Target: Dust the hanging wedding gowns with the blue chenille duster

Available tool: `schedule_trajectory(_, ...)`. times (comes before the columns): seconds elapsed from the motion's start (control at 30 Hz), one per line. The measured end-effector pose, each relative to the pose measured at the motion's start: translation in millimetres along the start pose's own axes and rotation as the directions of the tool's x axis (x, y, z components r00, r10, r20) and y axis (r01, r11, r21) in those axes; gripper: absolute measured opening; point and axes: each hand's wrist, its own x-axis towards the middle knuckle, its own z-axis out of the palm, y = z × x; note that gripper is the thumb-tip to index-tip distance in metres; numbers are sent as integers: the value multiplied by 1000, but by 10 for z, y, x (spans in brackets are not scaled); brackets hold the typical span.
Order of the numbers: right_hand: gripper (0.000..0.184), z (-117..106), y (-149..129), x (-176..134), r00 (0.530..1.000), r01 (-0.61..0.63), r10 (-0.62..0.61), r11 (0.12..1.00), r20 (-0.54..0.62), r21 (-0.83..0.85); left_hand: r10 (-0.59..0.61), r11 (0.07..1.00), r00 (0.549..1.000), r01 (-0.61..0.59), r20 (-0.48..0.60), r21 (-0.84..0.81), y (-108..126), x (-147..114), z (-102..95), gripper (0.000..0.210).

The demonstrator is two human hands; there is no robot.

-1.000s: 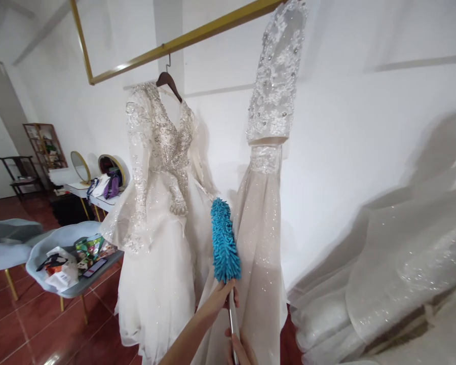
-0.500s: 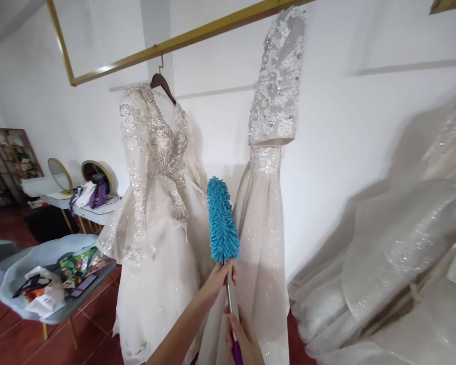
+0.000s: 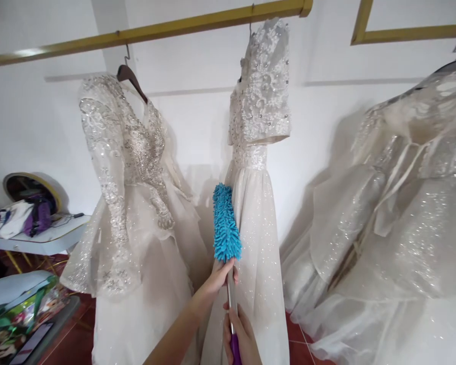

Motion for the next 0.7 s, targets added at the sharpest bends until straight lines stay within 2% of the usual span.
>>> schedule_trajectory(0.2,49,-35,363,39,995,-97,99,990,-20,107,-129,991,991,128,32,34,-390,51,-188,57)
schedule_trajectory(0.4,53,-60,635,118,984,-164,172,975,-46,153,-163,986,986,164,37,-23,-619,9,-333,57)
schedule_trajectory(0.53,57,-7,592,110,981,-183,189,979,-52,94,-179,982,984,179,17,-58,-518,-77,-383,55)
schedule_trajectory(0.7,51,107,192,70,993,-117,116,992,-16,-55,-97,991,995,96,-2,-95,-44,-94,-303,52)
